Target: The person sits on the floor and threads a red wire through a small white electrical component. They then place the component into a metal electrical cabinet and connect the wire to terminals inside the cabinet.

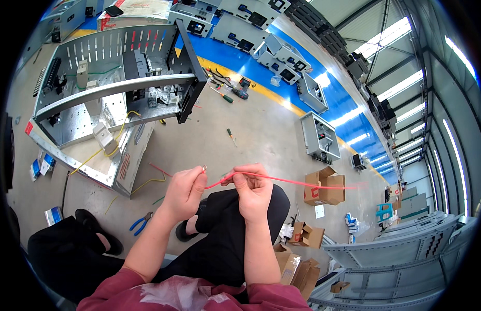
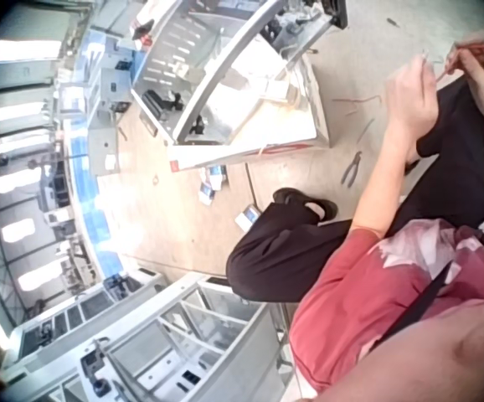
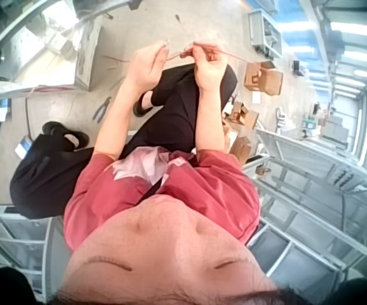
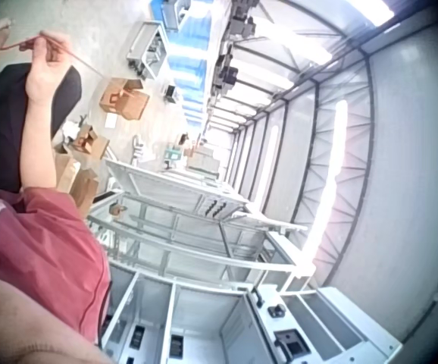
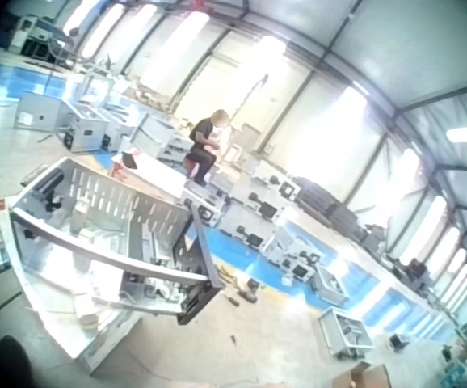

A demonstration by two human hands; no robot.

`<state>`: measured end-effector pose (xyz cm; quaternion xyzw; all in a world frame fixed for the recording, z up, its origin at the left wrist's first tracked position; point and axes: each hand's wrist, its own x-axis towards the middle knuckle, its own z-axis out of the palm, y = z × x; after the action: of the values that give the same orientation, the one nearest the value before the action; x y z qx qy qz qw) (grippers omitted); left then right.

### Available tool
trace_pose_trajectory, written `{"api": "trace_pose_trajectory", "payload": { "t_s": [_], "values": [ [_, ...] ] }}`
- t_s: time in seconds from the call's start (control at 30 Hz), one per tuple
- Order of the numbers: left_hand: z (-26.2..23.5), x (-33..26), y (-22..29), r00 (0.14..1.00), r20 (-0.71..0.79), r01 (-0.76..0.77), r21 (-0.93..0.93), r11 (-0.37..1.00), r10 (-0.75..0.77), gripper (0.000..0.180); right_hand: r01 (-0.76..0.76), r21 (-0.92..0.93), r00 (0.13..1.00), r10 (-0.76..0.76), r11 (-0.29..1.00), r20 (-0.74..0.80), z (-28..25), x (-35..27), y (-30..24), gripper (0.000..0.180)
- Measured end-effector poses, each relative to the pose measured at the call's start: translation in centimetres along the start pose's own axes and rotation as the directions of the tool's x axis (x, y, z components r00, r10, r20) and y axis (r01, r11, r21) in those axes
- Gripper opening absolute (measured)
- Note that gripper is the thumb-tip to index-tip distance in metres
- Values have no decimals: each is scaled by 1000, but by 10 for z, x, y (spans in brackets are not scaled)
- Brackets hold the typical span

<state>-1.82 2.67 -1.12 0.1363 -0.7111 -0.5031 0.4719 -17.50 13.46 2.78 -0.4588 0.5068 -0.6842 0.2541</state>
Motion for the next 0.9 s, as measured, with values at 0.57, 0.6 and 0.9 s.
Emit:
{"api": "trace_pose_trajectory", "payload": {
  "t_s": [0.57,0.6,0.9],
  "values": [
    [4,-2,7,997,-9,72,-79,994,-73,25,-52,39,998,53,998,-17,7,-9,1,15],
    [4,-2,7,998,-7,67,-72,995,-68,26,-64,45,998,65,997,-10,5,-9,1,15],
    [3,-7,4,980,59,201,-353,914,-192,29,-53,48,999,52,997,15,-6,-6,-2,20]
  ]
}}
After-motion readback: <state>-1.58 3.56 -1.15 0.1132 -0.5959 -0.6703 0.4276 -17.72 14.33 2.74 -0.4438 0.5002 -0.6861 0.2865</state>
